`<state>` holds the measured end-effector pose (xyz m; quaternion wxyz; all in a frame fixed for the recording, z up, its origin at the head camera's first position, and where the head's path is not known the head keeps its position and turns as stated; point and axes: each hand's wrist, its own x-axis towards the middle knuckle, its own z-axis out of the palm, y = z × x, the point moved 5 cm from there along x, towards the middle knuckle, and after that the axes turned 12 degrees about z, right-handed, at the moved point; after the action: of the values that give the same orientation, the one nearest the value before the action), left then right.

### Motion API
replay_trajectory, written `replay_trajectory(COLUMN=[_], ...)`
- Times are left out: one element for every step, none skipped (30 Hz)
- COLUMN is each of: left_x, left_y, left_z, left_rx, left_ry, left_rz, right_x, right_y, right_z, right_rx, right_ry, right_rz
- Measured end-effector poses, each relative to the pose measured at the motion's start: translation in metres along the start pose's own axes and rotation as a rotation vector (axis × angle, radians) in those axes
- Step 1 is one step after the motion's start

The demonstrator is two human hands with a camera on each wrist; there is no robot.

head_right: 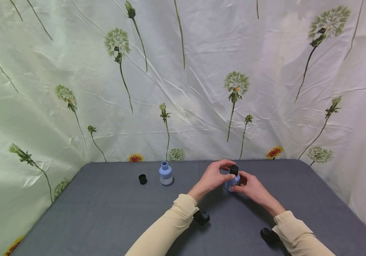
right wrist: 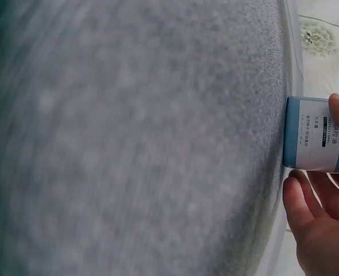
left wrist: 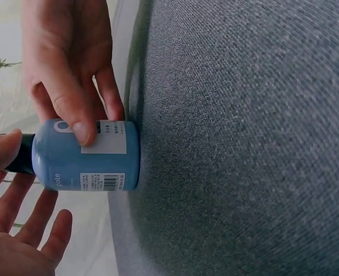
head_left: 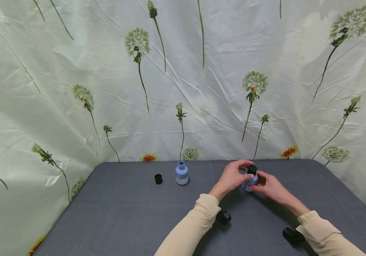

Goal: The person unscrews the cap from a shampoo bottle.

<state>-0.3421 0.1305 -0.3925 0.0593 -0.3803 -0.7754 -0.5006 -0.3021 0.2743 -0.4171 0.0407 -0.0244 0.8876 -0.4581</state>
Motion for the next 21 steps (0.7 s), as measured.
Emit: replay_trajectory(left_x=[0.0003, 0.0006, 0.0010, 0.0013, 0.0017, 0.0021, 0.0025, 0.0029, 0.0032, 0.0035, 0.0036, 0.0037, 0.0038, 0.0038, 0.0039, 0.0039, 0.0039, 0.0039, 0.0040, 0.0040, 0.0041], left_y=[0.0002, 0.0002, 0.0001, -0.0001, -0.0004, -0.0007, -0.0010, -0.0013, -0.0014, -0.0014, -0.0013, -0.0011, -0.0008, -0.0005, -0.0001, 0.0001, 0.0004, 0.0006, 0.0010, 0.0014, 0.0019], left_z=[0.0003, 0.0006, 0.0008, 0.0009, 0.0010, 0.0011, 0.0012, 0.0014, 0.0017, 0.0019, 0.0020, 0.0022, 0.0023, 0.0022, 0.0021, 0.0021, 0.0021, 0.0021, 0.0021, 0.0022, 0.0021], left_rx=[-0.006, -0.010, -0.014, -0.019, -0.025, -0.025, -0.025, -0.022, -0.022, -0.016, -0.006, 0.005, 0.014, 0.025, 0.035, 0.044, 0.048, 0.051, 0.052, 0.051, 0.044], left_ry=[0.002, 0.005, 0.010, 0.016, 0.024, 0.030, 0.037, 0.041, 0.044, 0.045, 0.044, 0.041, 0.038, 0.035, 0.034, 0.032, 0.031, 0.028, 0.026, 0.022, 0.020], left_rz=[-0.001, -0.002, -0.005, -0.008, -0.012, -0.014, -0.018, -0.021, -0.023, -0.024, -0.025, -0.023, -0.022, -0.019, -0.015, -0.012, -0.010, -0.007, -0.005, -0.003, -0.002], right_x=[0.0008, 0.0015, 0.0021, 0.0027, 0.0030, 0.0031, 0.0032, 0.0030, 0.0028, 0.0024, 0.0019, 0.0014, 0.0009, 0.0005, 0.0002, 0.0000, -0.0003, -0.0007, -0.0011, -0.0014, -0.0017], right_y=[0.0001, 0.0003, 0.0005, 0.0009, 0.0013, 0.0015, 0.0019, 0.0021, 0.0024, 0.0025, 0.0024, 0.0022, 0.0020, 0.0020, 0.0020, 0.0021, 0.0021, 0.0022, 0.0022, 0.0023, 0.0024], right_z=[0.0001, 0.0001, 0.0001, 0.0002, 0.0002, 0.0003, 0.0005, 0.0006, 0.0007, 0.0009, 0.0011, 0.0014, 0.0018, 0.0021, 0.0023, 0.0026, 0.0030, 0.0033, 0.0036, 0.0038, 0.0040], right_rx=[-0.002, -0.004, -0.007, -0.006, -0.005, -0.003, -0.001, 0.003, 0.009, 0.016, 0.020, 0.026, 0.031, 0.039, 0.043, 0.047, 0.048, 0.048, 0.047, 0.047, 0.046], right_ry=[-0.002, -0.002, -0.002, -0.003, -0.005, -0.008, -0.011, -0.013, -0.014, -0.014, -0.015, -0.015, -0.015, -0.012, -0.008, -0.006, -0.004, -0.001, 0.000, 0.002, 0.003], right_rz=[0.001, 0.004, 0.009, 0.015, 0.023, 0.030, 0.040, 0.051, 0.062, 0.070, 0.071, 0.072, 0.070, 0.068, 0.067, 0.067, 0.062, 0.063, 0.062, 0.062, 0.065])
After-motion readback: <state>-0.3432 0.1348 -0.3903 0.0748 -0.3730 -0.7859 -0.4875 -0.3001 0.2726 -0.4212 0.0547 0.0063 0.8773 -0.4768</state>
